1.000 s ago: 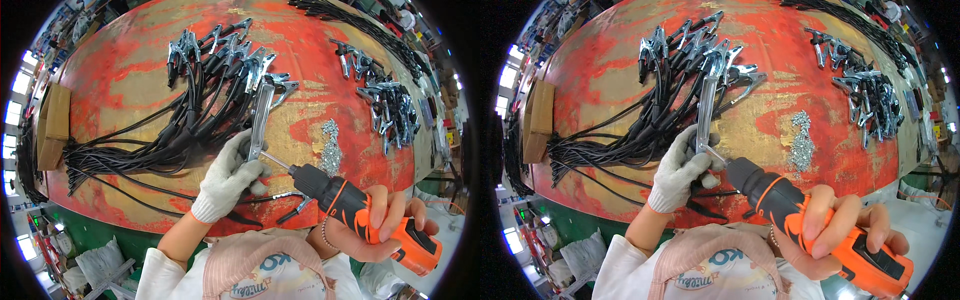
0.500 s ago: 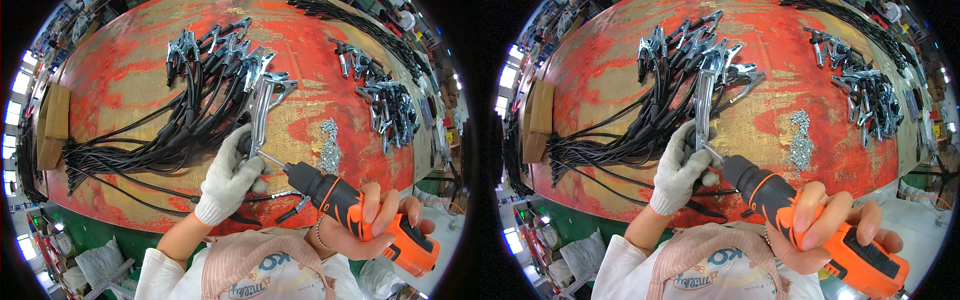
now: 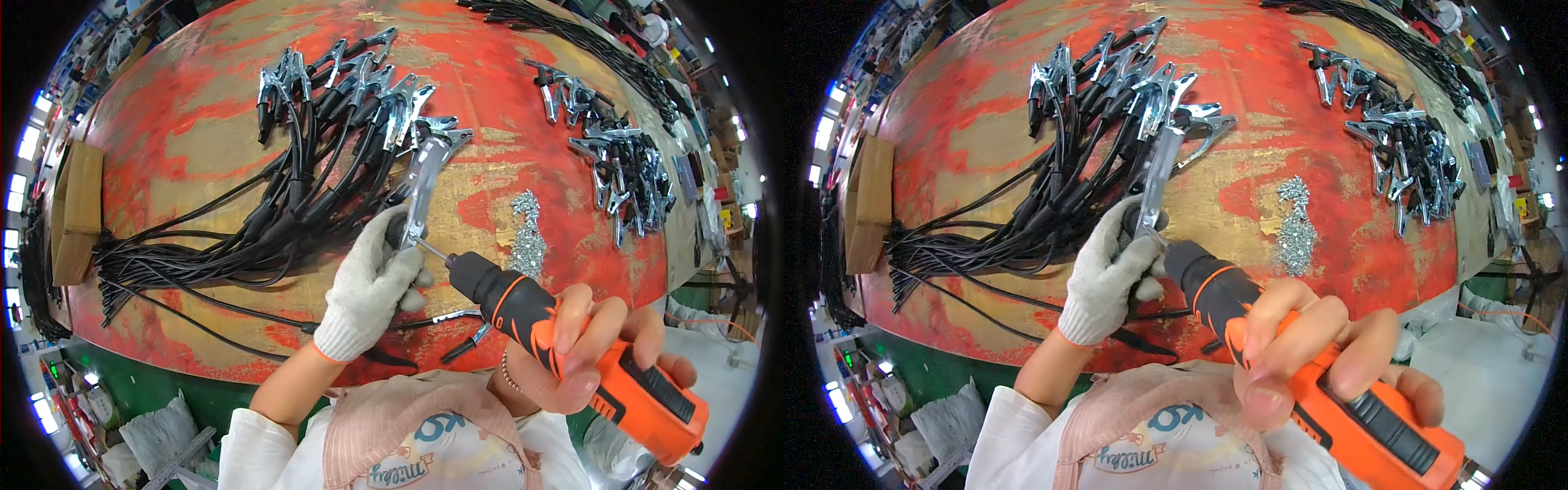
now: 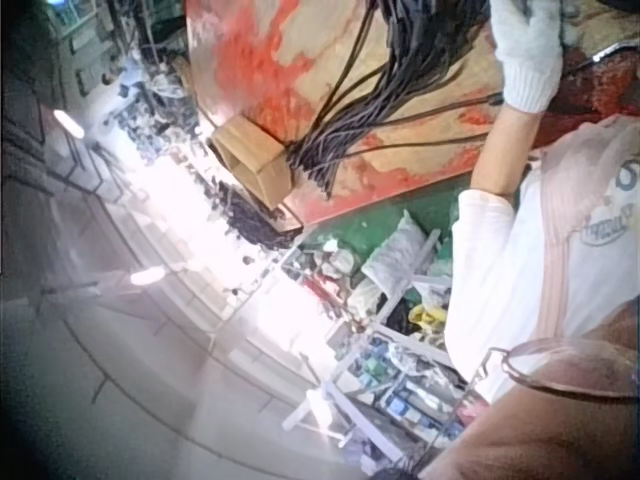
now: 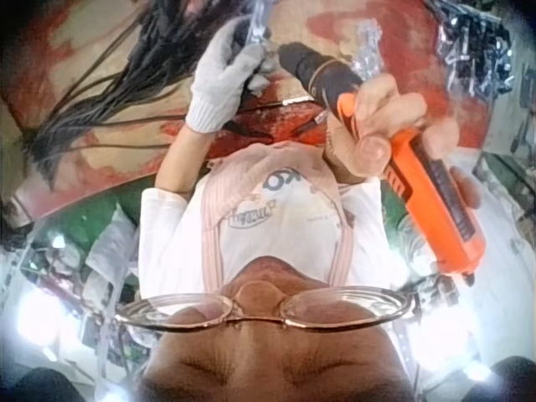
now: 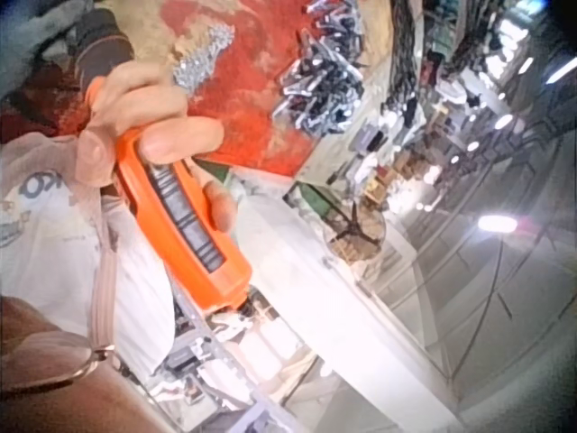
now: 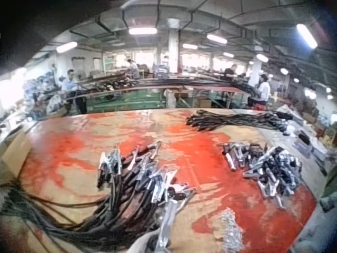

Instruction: Assemble metal alligator clips to electrical wires using an electric screwdriver.

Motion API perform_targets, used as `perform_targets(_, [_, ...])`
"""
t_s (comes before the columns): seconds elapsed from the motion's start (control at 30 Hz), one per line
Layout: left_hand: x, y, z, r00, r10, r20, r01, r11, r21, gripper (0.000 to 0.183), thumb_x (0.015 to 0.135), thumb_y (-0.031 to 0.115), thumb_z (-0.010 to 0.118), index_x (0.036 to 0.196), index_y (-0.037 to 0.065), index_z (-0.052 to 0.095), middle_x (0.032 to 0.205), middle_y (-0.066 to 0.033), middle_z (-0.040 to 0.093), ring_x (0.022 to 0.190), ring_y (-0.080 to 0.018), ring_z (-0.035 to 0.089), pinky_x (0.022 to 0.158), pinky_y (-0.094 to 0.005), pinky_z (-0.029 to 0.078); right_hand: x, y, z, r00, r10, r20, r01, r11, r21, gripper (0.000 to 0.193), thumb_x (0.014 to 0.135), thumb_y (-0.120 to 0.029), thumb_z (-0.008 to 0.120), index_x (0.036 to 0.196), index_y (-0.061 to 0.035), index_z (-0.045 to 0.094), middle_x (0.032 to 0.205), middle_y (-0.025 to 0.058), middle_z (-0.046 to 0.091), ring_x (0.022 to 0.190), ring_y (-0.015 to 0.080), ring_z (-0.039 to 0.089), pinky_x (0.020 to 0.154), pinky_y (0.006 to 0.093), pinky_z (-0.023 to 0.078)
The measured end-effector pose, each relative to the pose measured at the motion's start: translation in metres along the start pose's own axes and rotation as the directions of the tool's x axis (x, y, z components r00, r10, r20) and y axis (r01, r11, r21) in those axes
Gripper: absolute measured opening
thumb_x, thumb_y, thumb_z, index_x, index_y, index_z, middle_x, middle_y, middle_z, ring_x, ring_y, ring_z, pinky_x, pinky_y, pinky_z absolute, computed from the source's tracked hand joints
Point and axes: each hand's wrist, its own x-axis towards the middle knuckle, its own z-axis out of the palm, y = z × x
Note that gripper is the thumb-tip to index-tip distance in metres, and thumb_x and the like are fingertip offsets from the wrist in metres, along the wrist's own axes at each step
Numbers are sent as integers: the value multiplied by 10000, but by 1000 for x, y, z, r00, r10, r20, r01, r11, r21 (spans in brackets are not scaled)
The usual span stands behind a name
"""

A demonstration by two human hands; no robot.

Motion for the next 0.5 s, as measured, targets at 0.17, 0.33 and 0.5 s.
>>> perform_targets(0.17, [10,1,-1,988,150,-39,-139,968,207,510,842,36,534,1290,-5,293,935,-92,564,669,-117,557,512,-216,482,8,-8,-9,999,40,-8,-39,995,88,531,681,42,629,1130,-184,457,883,-3,467,633,106,428,644,219,408])
perform_targets(0.33, [-8,38,-19,741,663,101,-267,153,951,491,789,240,643,1207,68,450,882,-135,640,639,-287,635,565,-378,508,-22,3,-25,837,502,-217,-542,815,-206,422,756,42,564,1145,-89,465,853,40,536,710,130,515,676,243,435])
perform_targets(0.5, [-19,45,2,645,630,433,-372,-237,898,377,857,275,557,1143,30,552,725,-111,635,573,-266,609,526,-348,471,-39,50,-11,540,812,-222,-804,575,149,579,745,49,701,1237,-41,409,913,70,632,851,136,623,745,268,522])
